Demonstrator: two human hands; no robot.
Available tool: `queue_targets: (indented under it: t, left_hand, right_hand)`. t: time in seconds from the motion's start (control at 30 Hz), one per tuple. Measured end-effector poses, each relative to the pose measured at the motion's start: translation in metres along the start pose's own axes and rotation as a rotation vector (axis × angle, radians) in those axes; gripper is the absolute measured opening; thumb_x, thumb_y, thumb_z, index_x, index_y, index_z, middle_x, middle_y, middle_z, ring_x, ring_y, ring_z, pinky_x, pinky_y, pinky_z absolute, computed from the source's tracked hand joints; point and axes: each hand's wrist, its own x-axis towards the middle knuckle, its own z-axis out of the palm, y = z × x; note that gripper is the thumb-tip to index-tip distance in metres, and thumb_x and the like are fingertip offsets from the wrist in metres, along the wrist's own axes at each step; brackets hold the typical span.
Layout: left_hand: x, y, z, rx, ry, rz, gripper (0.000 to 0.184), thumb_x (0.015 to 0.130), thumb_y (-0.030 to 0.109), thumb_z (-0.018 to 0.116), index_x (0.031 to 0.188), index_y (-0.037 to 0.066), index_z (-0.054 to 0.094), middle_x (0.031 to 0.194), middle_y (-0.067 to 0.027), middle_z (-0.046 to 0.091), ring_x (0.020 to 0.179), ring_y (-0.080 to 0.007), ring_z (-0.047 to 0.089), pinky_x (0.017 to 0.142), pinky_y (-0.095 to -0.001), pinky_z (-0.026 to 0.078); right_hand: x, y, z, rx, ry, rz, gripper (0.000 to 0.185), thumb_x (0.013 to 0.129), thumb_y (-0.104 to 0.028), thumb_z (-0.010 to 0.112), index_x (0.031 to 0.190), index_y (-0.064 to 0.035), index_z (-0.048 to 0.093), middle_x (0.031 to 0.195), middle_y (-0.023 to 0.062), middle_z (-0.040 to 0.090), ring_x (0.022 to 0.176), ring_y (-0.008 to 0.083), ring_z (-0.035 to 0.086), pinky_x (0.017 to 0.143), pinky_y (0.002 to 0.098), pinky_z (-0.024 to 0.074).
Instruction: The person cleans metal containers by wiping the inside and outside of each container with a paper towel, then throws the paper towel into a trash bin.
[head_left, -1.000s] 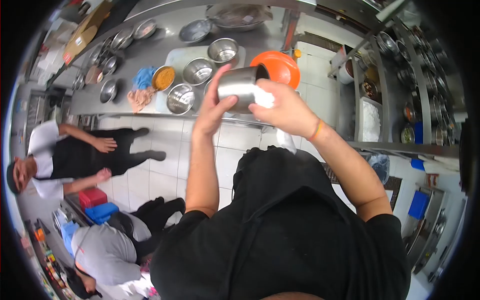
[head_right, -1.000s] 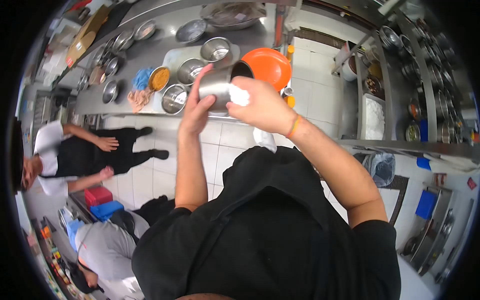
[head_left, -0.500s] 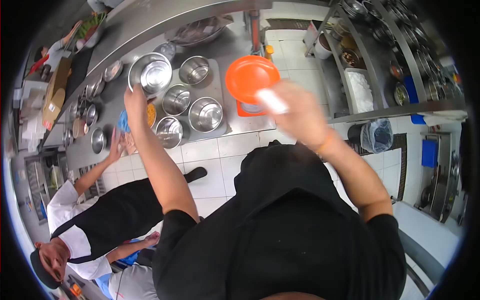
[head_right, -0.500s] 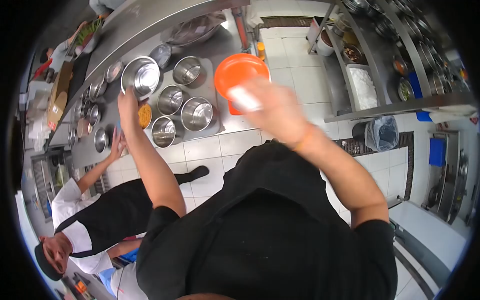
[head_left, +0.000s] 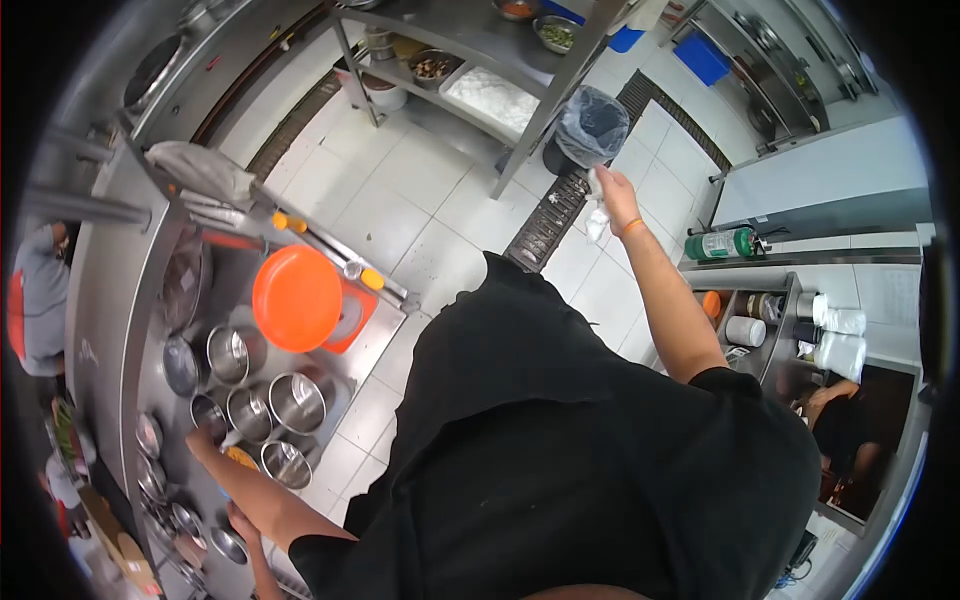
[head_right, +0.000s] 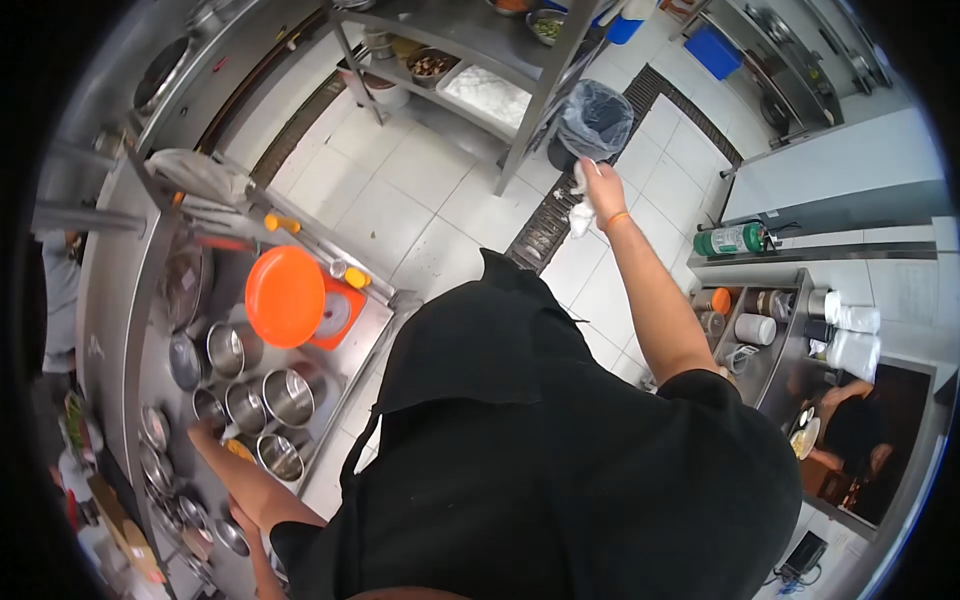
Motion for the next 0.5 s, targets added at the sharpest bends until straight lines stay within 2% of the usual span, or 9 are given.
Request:
queue_targets:
  t: [0.1,0.2,0.23,0.33,0.37,0.4,0.43,0.47,0.5]
  left_hand:
    - [-0.030,0.024,-0.037,0.013,-0.027,-0.116,0.048,0.088,0.044,0.068,0.108,0.001,0.076,0.109,-0.0229,0.074,0.104,-0.0393,0.071,0.091,-0.0501,0.055]
    - [-0.049,0.039,-0.080,0.166,0.012,-0.069,0.048,0.090,0.042,0.069,0.114,0.001,0.074,0.118,-0.0225,0.073,0.109,-0.0385,0.070,0.095,-0.0472,0.053]
    - [-0.056,0.046,-0.094,0.231,0.038,-0.035,0.049,0.090,0.042,0.069,0.116,0.001,0.074,0.121,-0.0225,0.072,0.111,-0.0381,0.069,0.096,-0.0462,0.053]
    - [-0.111,0.088,-0.133,-0.339,0.325,-0.290,0.057,0.090,0.045,0.071,0.124,-0.001,0.070,0.125,-0.0214,0.071,0.115,-0.0390,0.067,0.100,-0.0442,0.051]
    - [-0.134,0.113,-0.147,-0.374,0.380,-0.313,0.058,0.091,0.045,0.071,0.126,-0.001,0.068,0.125,-0.0212,0.071,0.115,-0.0388,0.067,0.100,-0.0436,0.051]
    - [-0.159,0.138,-0.157,-0.411,0.437,-0.347,0.059,0.092,0.044,0.071,0.129,-0.002,0.067,0.125,-0.0210,0.071,0.116,-0.0385,0.067,0.100,-0.0430,0.050]
    - [-0.182,0.168,-0.165,-0.451,0.496,-0.391,0.061,0.092,0.044,0.071,0.131,-0.003,0.065,0.125,-0.0209,0.071,0.116,-0.0383,0.066,0.100,-0.0424,0.050]
    - [-0.203,0.200,-0.170,-0.487,0.520,-0.375,0.060,0.093,0.043,0.071,0.131,-0.002,0.065,0.124,-0.0210,0.071,0.116,-0.0375,0.066,0.100,-0.0422,0.050]
    - [-0.223,0.230,-0.176,-0.516,0.540,-0.365,0.059,0.094,0.043,0.070,0.132,-0.002,0.065,0.124,-0.0210,0.071,0.116,-0.0368,0.066,0.100,-0.0420,0.049]
  right_hand:
    - [0.036,0.029,-0.032,0.426,0.023,0.473,0.029,0.098,-0.036,0.065,0.109,-0.0085,0.066,0.097,0.0070,0.068,0.085,0.0252,0.068,0.070,0.0421,0.0552]
    - [0.099,0.060,-0.051,0.507,0.099,0.567,0.027,0.099,-0.031,0.063,0.115,-0.0088,0.062,0.101,0.0079,0.067,0.088,0.0254,0.068,0.070,0.0465,0.0579]
    - [0.127,0.068,-0.057,0.592,0.074,0.561,0.025,0.099,-0.025,0.064,0.114,-0.0053,0.059,0.103,0.0104,0.065,0.092,0.0280,0.067,0.083,0.0468,0.0600]
    - [0.218,0.071,-0.076,0.633,0.090,0.540,0.026,0.099,-0.025,0.063,0.116,-0.0051,0.059,0.104,0.0106,0.067,0.094,0.0286,0.067,0.084,0.0456,0.0597]
    - [0.252,0.069,-0.083,0.577,0.072,0.514,0.033,0.098,-0.026,0.064,0.124,-0.0056,0.060,0.121,0.0139,0.066,0.106,0.0302,0.065,0.088,0.0453,0.0588]
    - [0.282,0.057,-0.090,0.430,0.089,0.521,0.042,0.098,-0.028,0.065,0.135,-0.0091,0.059,0.139,0.0162,0.058,0.118,0.0349,0.060,0.090,0.0470,0.0580]
    - [0.317,0.056,-0.096,0.425,0.087,0.442,0.052,0.097,-0.031,0.067,0.144,-0.0118,0.055,0.149,0.0172,0.050,0.124,0.0391,0.055,0.094,0.0518,0.0550]
    - [0.358,0.056,-0.100,0.460,0.083,0.460,0.053,0.097,-0.032,0.067,0.145,-0.0133,0.054,0.144,0.0144,0.055,0.120,0.0397,0.056,0.092,0.0541,0.0531]
    - [0.406,0.077,-0.112,0.494,0.054,0.402,0.053,0.094,-0.032,0.068,0.141,-0.0102,0.057,0.140,0.0151,0.058,0.118,0.0412,0.059,0.093,0.0599,0.0513]
